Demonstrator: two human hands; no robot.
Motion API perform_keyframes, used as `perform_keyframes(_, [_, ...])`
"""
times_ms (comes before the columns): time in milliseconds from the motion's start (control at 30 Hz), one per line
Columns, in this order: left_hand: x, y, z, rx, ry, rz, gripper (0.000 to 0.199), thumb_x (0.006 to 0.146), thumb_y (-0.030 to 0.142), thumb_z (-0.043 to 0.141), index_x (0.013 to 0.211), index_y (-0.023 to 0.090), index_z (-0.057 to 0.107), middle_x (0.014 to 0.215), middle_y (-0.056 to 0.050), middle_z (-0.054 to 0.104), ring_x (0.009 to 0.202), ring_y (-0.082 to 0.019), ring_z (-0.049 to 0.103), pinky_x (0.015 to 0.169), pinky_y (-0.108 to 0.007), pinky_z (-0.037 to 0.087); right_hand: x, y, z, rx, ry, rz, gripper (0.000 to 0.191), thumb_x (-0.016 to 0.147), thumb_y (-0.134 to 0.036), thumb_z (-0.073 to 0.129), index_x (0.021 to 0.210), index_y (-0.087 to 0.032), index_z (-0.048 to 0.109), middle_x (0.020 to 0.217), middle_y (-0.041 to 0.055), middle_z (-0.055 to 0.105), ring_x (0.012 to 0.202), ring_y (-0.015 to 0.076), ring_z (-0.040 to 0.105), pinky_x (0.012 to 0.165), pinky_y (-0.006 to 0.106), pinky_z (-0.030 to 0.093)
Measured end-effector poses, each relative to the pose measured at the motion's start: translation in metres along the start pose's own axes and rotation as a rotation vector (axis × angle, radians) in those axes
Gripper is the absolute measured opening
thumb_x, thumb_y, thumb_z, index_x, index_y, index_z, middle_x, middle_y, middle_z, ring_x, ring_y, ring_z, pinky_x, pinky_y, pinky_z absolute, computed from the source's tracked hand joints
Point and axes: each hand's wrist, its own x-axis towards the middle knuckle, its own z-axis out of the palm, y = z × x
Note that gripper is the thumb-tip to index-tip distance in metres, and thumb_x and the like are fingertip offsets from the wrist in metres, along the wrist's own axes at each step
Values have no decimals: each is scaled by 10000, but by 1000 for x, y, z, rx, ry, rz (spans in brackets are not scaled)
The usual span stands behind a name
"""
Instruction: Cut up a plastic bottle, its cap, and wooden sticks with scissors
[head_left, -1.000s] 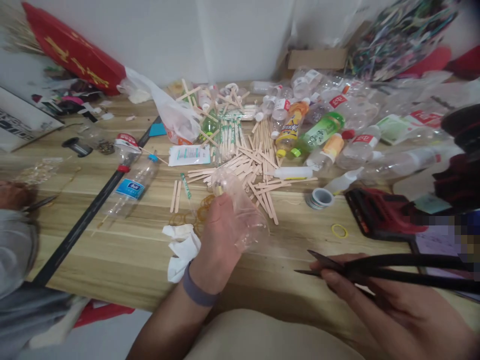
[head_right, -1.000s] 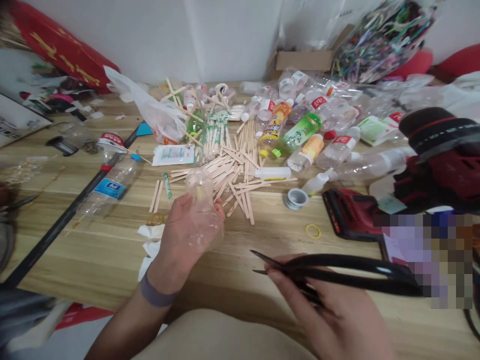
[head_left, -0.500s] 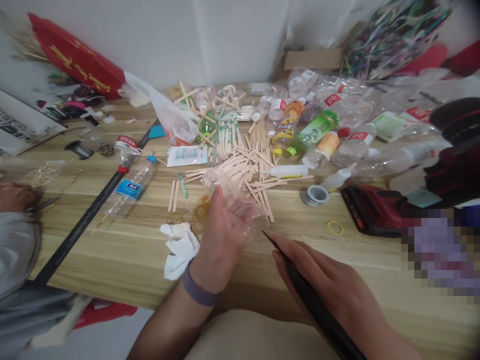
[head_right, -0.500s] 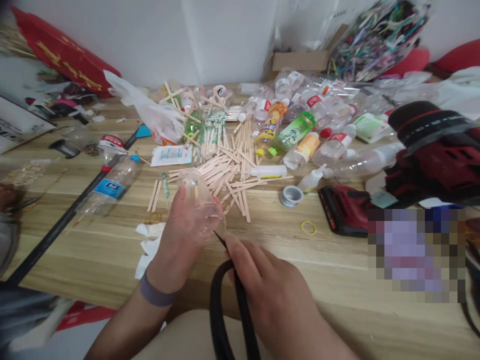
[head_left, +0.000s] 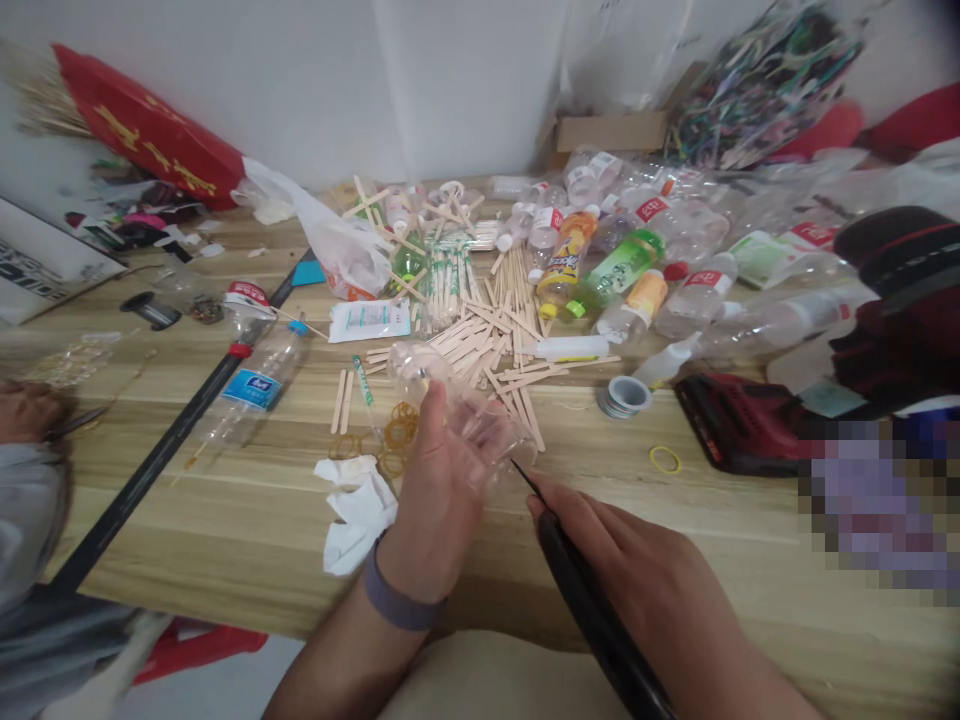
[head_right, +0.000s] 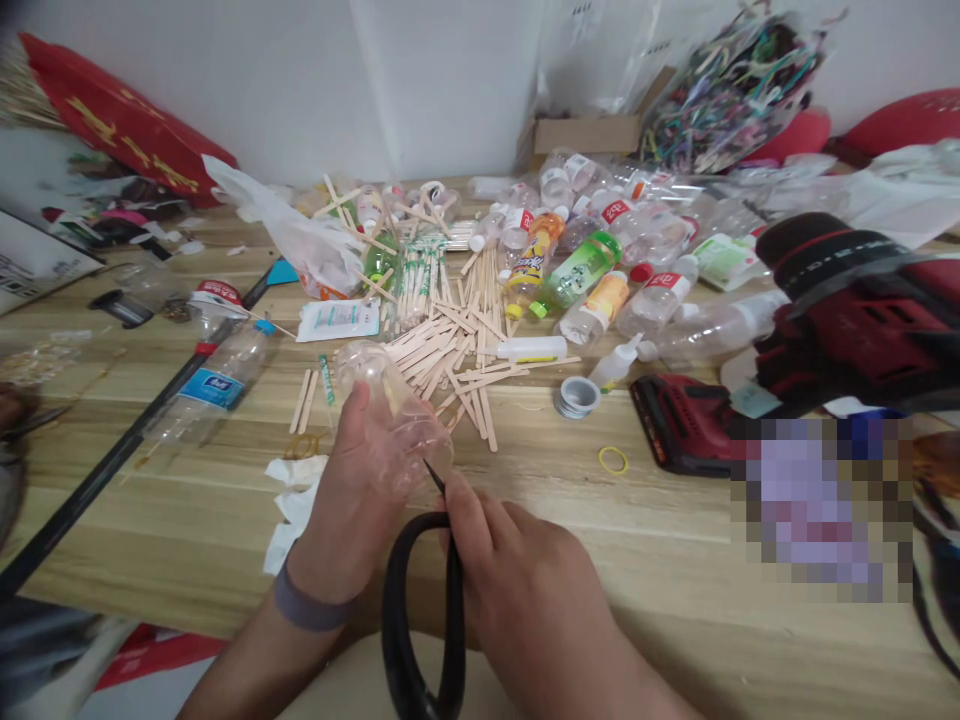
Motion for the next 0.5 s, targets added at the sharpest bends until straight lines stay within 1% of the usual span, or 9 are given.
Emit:
perform_keyframes(133, [-2, 0, 3, 29, -2, 36, 255, 879, 448, 686, 816, 208, 628, 768, -4, 634, 641, -138, 599, 692, -261, 542, 0, -2, 1, 6, 19, 27, 369, 1071, -142, 175, 1045, -112, 542, 672, 2, 717, 473, 120, 667, 386, 229, 467])
perform_keyframes(267, [-1, -1, 0, -24, 17, 13, 230, 912, 413, 651, 797, 219, 605, 732, -10, 619, 618, -136, 597, 641, -244, 535, -2, -3, 3, 38, 12, 49, 315, 1057, -126, 203, 1091, -128, 516, 720, 2, 733, 502, 127, 682, 405, 235, 485])
perform_keyframes(367, [1, -2, -2, -28, 9, -11, 258, 928, 424, 623, 782, 213, 601, 693, -10, 612, 595, -133, 594, 614, -241, 533, -2, -4, 3, 32, 8, 55, 289, 1055, -127, 218, 1107, -124, 503, 752, 10, 743, 517, 129, 688, 410, 238, 498])
perform_keyframes(500, [2, -3, -4, -19, -14, 26, 271, 912, 448, 644, 786, 210, 615, 693, -5, 623, 572, -117, 579, 601, -229, 524, -2, -4, 3, 38, -2, 46, 287, 1058, -135, 223, 1106, -121, 506, 742, 0, 734, 499, 121, 675, 406, 239, 492])
